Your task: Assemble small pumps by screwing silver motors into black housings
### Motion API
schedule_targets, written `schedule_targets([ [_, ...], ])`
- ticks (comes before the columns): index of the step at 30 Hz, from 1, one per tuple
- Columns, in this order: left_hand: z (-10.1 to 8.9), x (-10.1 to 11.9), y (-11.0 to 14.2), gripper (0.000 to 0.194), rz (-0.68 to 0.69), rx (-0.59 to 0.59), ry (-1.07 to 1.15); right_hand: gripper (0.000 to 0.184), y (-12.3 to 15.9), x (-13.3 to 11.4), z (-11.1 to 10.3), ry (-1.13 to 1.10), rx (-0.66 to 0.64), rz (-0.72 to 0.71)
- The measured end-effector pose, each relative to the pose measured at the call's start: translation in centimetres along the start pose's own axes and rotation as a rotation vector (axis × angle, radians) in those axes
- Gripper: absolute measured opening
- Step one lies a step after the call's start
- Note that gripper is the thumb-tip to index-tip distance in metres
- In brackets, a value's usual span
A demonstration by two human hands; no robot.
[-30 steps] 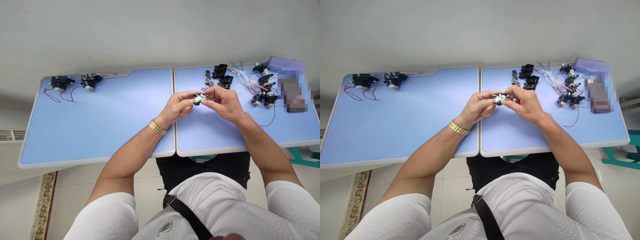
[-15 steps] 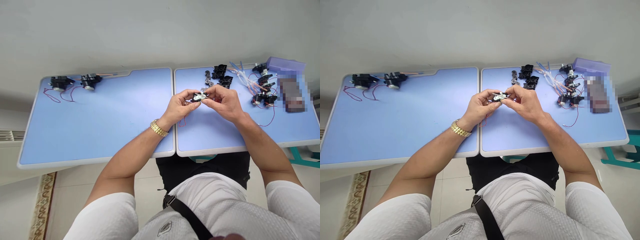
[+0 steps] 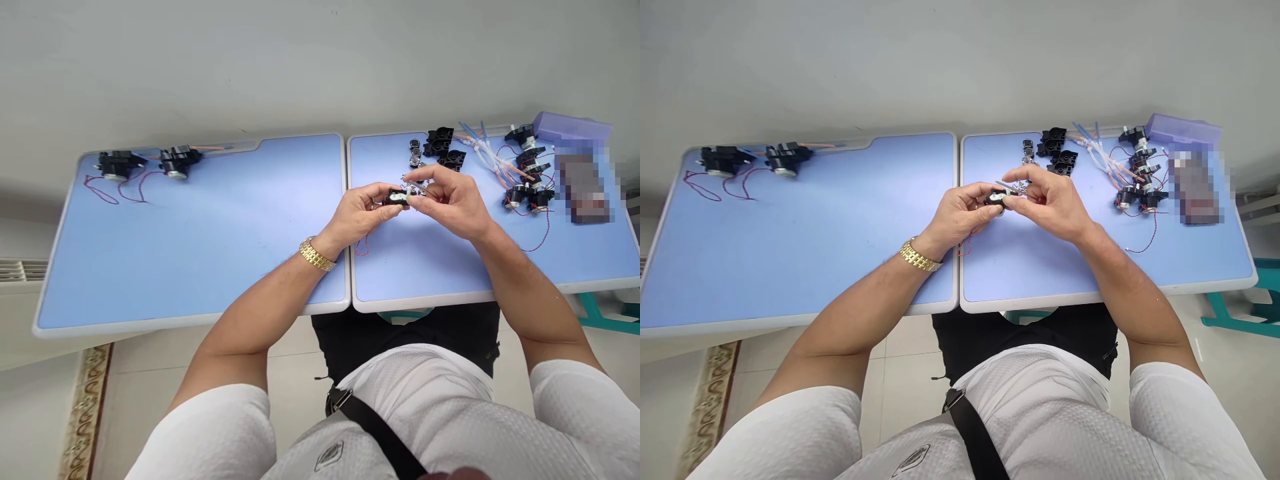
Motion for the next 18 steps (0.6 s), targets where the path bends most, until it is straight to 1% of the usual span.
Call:
schedule_targets([
  [2,0.0,-0.2,0.0,0.052,-0.008,-0.009,-0.006,0.031,0.0,0.1,0.2,-0.005,-0.023,0.001],
  [4,0.0,-0.4,-0.1,0.053,-0.005,-0.008,-0.008,0.029,-0.1,0.1,0.0,-0.019,-0.01,-0.006],
  [11,-0.5,-0.6,-0.2,0.058,0.058,0.031,-0.035,0.034,-0.6,-0.6,-2.1,-0.049,0.17,-0.047],
  [14,-0.6,-0.6,-0.2,0.06,0.095,0.038,-0.076,0.031,-0.5,-0.7,-1.9,-0.041,0.161,-0.07],
  [18,-0.8,-0.6,-0.1,0.058,0.132,0.048,-0.136,0.019,-0.2,-1.1,-1.3,-0.035,0.12,-0.136],
])
Point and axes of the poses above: each hand's wrist, its own y-axis away from the middle knuckle, its own z-axis out of the palm, x = y × z, the point moved 10 cm from there along -y, towards the middle knuckle, and after that the axes turned 8 degrees about x, right-handed, at the moved point
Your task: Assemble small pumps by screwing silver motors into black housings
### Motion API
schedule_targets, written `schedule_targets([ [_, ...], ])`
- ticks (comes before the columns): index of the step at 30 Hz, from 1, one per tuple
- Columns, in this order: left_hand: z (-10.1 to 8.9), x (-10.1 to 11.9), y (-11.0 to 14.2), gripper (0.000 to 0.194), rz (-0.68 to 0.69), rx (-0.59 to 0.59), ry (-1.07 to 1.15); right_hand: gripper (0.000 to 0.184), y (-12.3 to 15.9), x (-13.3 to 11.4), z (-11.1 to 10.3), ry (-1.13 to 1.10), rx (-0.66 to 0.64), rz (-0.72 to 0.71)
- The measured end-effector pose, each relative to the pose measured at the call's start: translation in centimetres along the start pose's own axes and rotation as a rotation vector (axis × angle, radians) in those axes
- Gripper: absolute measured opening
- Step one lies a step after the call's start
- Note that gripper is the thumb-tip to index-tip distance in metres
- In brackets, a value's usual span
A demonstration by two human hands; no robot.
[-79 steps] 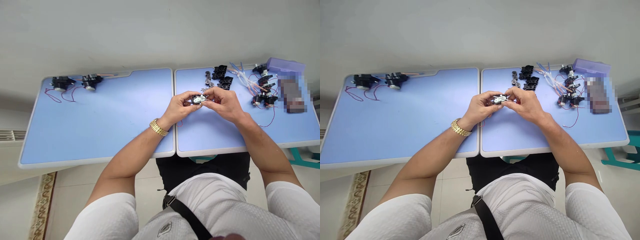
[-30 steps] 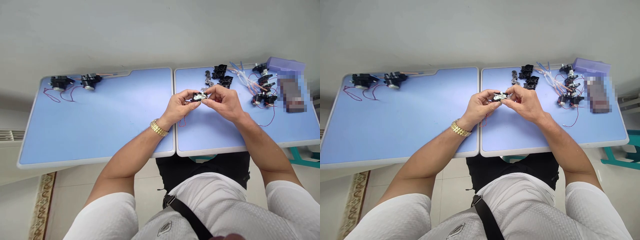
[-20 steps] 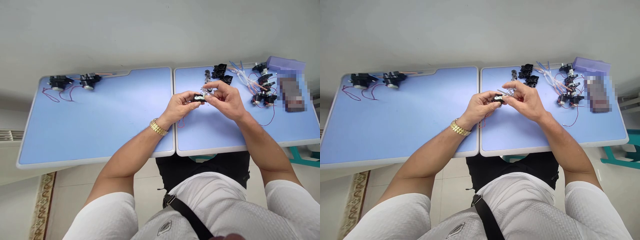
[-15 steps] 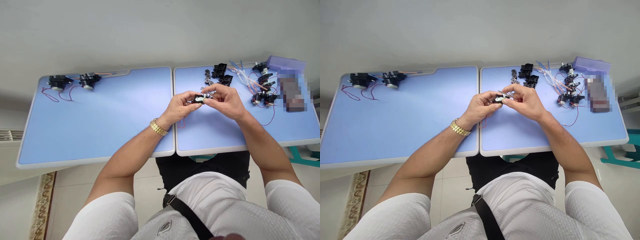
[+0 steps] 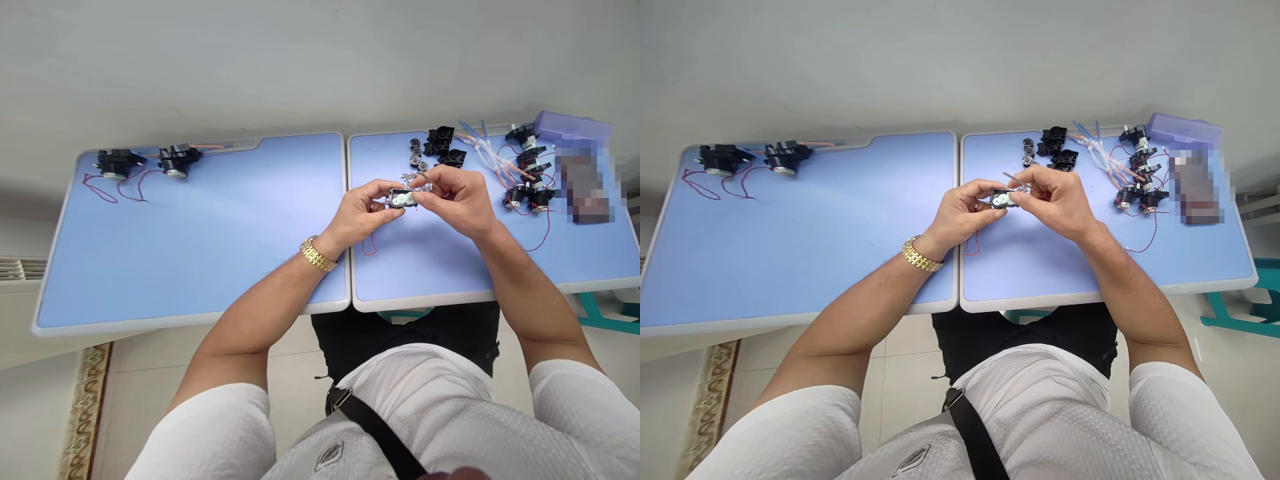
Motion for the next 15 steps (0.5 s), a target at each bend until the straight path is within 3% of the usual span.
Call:
schedule_targets([
  [7,0.1,0.1,0.3,0.05,0.013,-0.013,-0.074,0.017,0.2,-0.5,0.2,0.132,-0.014,-0.075],
  [15,0.1,0.2,0.4,0.048,0.087,0.055,-0.049,0.021,0.5,-1.5,0.4,0.244,-0.015,-0.196],
])
Point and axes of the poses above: each hand's wrist, its own y-axis away from the middle knuckle, its own z-axis out of the palm, x = y × z, the point moved 10 cm from there along -y, towards the middle knuckle, and after that the axes turned 8 degrees about x, right-handed, at the moved point
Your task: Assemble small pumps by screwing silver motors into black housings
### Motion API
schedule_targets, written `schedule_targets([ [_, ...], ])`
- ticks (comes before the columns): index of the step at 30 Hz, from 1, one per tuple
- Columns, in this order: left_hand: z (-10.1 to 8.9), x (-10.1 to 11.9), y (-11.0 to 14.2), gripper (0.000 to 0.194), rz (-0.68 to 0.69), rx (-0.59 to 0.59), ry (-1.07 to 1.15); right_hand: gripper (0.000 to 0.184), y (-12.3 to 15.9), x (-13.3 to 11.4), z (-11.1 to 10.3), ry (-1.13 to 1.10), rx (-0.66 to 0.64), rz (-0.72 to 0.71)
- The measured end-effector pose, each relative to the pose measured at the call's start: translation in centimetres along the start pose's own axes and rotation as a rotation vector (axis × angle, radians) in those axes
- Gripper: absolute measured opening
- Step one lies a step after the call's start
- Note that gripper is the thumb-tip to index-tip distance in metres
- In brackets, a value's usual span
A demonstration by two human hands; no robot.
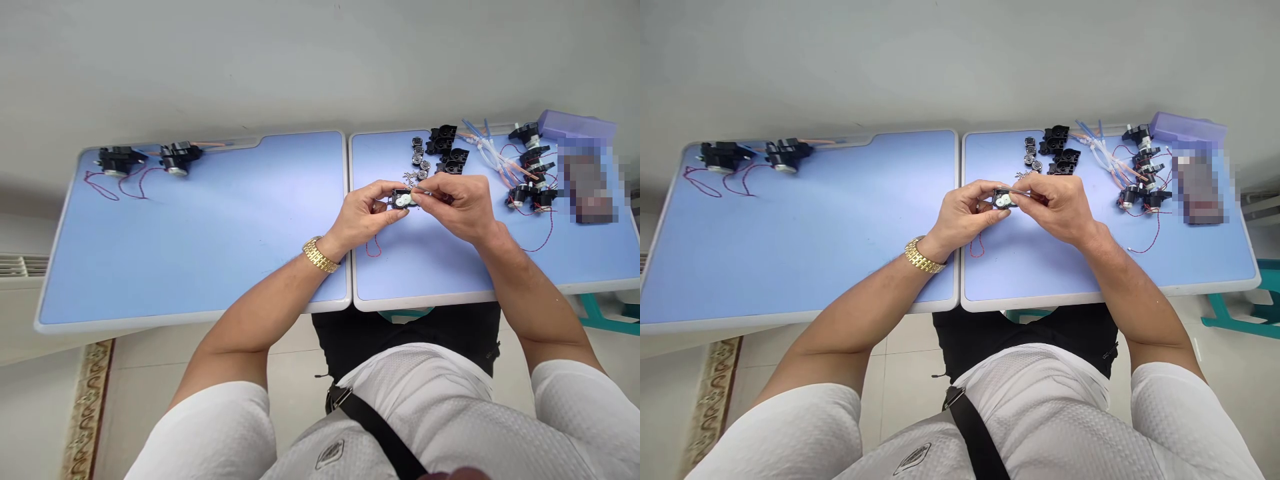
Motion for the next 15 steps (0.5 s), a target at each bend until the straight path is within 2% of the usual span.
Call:
schedule_targets([
  [6,-0.15,0.01,0.14,0.048,-0.029,0.051,0.008,0.021,0.07,-0.08,-0.17,-0.014,0.054,0.007],
  [15,-0.3,-0.07,0.17,0.049,-0.052,0.079,0.001,0.023,0.09,-0.15,-0.16,-0.007,0.062,0.041],
])
Point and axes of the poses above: each hand's wrist, its own y-axis away from the middle knuckle, its own z-axis out of the palm, x = y × z, the point moved 10 cm from there along -y, towards the middle knuckle, and after that the axes turned 8 degrees about x, right-handed, at the moved point
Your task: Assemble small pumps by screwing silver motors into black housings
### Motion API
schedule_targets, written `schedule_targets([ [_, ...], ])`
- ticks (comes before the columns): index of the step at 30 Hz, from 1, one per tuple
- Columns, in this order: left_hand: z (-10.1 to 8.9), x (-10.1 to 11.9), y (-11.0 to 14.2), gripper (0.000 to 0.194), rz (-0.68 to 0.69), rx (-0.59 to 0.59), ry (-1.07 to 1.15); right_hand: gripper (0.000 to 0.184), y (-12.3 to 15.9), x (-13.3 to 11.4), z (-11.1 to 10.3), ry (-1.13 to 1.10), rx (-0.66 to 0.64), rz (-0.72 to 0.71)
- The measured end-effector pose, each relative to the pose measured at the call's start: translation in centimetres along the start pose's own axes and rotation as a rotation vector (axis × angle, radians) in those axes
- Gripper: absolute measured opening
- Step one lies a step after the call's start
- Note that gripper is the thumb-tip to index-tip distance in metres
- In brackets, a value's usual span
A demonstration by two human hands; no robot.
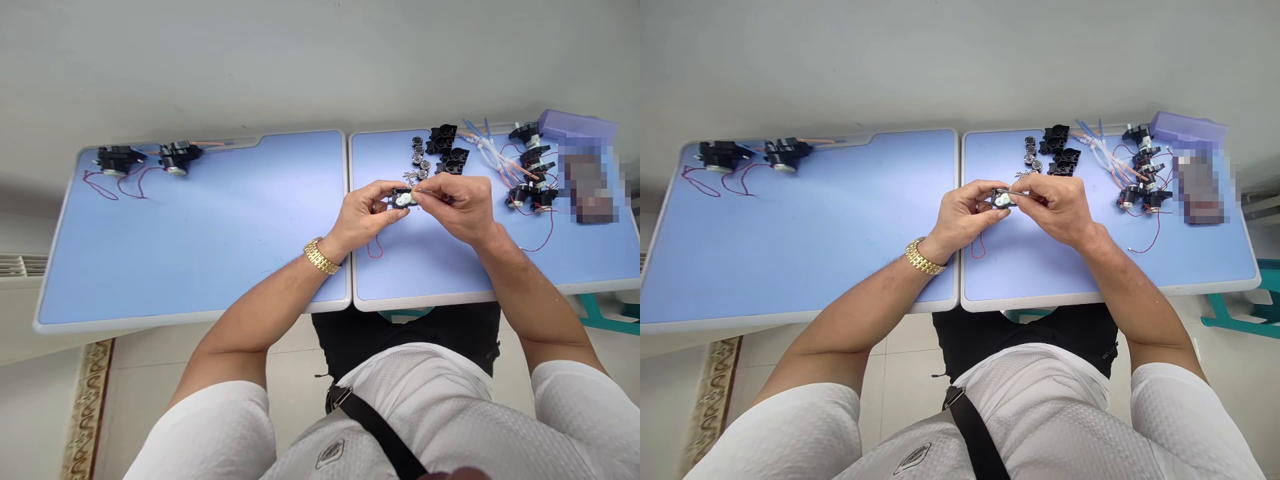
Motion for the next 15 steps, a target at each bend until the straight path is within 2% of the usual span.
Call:
schedule_targets([
  [7,0.0,0.1,0.0,0.05,0.017,0.006,0.008,0.019,0.0,-0.5,-0.2,-0.044,0.034,-0.044],
  [15,0.0,0.2,0.0,0.049,0.037,0.002,-0.001,0.036,0.1,0.5,0.0,-0.007,0.012,0.024],
])
Point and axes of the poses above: each hand's wrist, its own y-axis away from the middle knuckle, its own z-axis out of the palm, x = y × z, the point moved 10 cm from there along -y, towards the middle knuckle, and after that the axes turned 8 degrees about x, right-handed, at the moved point
